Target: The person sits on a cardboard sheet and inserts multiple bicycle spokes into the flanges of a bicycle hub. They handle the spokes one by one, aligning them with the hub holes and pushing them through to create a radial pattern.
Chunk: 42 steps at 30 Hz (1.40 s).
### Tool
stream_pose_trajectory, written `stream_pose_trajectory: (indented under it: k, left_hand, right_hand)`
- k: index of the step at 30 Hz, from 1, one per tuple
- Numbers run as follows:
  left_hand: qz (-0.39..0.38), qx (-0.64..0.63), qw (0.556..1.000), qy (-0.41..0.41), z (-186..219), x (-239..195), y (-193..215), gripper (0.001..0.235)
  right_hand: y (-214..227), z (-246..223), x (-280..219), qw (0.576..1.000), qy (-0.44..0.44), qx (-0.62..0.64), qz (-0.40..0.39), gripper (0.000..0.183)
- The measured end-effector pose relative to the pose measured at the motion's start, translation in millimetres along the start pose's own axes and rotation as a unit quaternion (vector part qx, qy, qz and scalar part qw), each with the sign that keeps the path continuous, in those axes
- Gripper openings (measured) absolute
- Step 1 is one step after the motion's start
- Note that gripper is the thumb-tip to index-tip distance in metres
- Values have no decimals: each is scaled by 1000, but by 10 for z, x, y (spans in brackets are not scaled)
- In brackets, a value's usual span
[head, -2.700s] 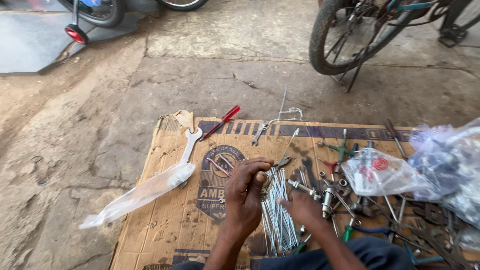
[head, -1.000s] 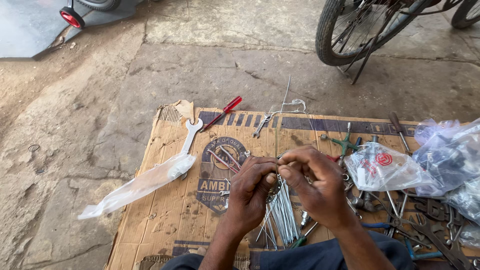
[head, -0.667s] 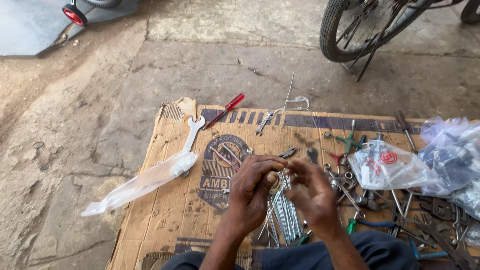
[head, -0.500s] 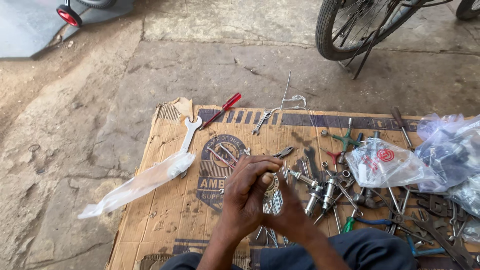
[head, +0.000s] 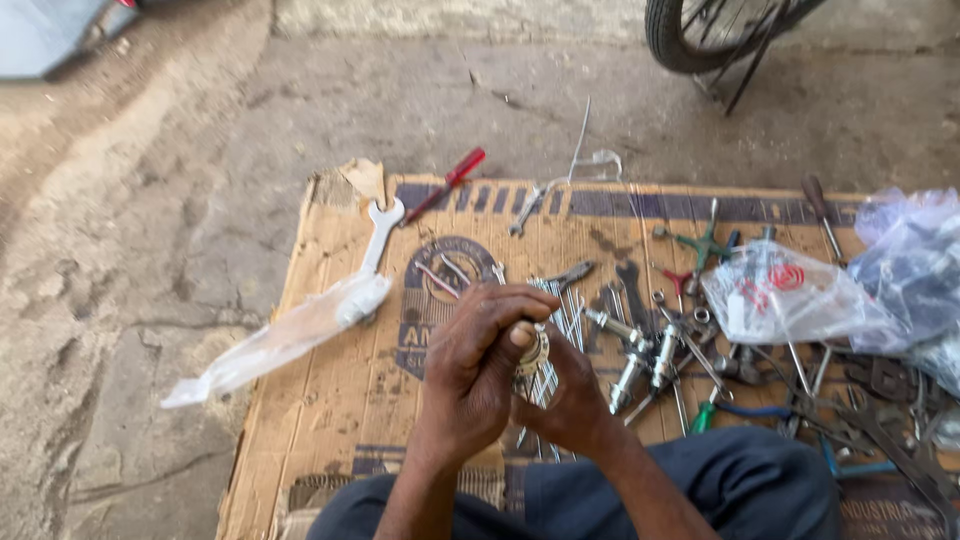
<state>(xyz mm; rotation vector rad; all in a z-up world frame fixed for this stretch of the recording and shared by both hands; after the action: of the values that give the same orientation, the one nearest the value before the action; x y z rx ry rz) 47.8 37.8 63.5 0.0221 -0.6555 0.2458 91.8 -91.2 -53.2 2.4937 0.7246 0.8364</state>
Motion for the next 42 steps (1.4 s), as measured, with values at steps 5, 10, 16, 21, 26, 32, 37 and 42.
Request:
stream_pose_trajectory:
  k: [5, 10, 16, 21, 26, 32, 37, 42]
  left_hand:
    - [24, -16, 1000, 10, 25, 36, 81, 18]
    - [56, -55, 996, 42, -138, 3, 171, 19]
    - [60, -81, 993, 58, -237, -3, 165, 19]
    - [76, -108, 990, 46, -262, -30, 163, 18]
    - [84, -112, 987, 73, -327, -67, 194, 18]
    - [101, -230, 963, 93, -516, -96, 252, 18]
    - [116, -246, 958, 90, -493, -99, 171, 17]
    - [106, -120, 984, 83, -269, -143, 88, 16]
  right_hand:
    - [-42, -20, 1, 999, 5, -41, 17, 68]
    - [-109, 147, -54, 999, -21, -34, 1, 50]
    - [-38, 247, -26, 999, -15, -17, -26, 43]
    - [-68, 259, -44, 995, -73, 31, -65, 54]
    - [-185, 267, -107, 975, -125, 157, -92, 59]
    - [-129, 378, -76, 972, -83, 156, -158, 55]
    - [-13, 424, -21, 980, -85, 38, -176, 53]
    - [4, 368, -89, 996, -47, -69, -31, 50]
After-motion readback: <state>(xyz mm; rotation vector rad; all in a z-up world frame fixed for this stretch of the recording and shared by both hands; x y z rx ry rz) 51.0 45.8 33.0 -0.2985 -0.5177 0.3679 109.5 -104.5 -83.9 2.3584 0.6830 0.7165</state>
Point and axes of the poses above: each hand's wrist, its own x-axis towards the middle knuckle, its own y-axis out of the back of the hand, z = x × y, the point moved 8 cm from there along x, towards the middle knuckle, and after that the axes turned 9 degrees about -x, right-handed, at the moved point
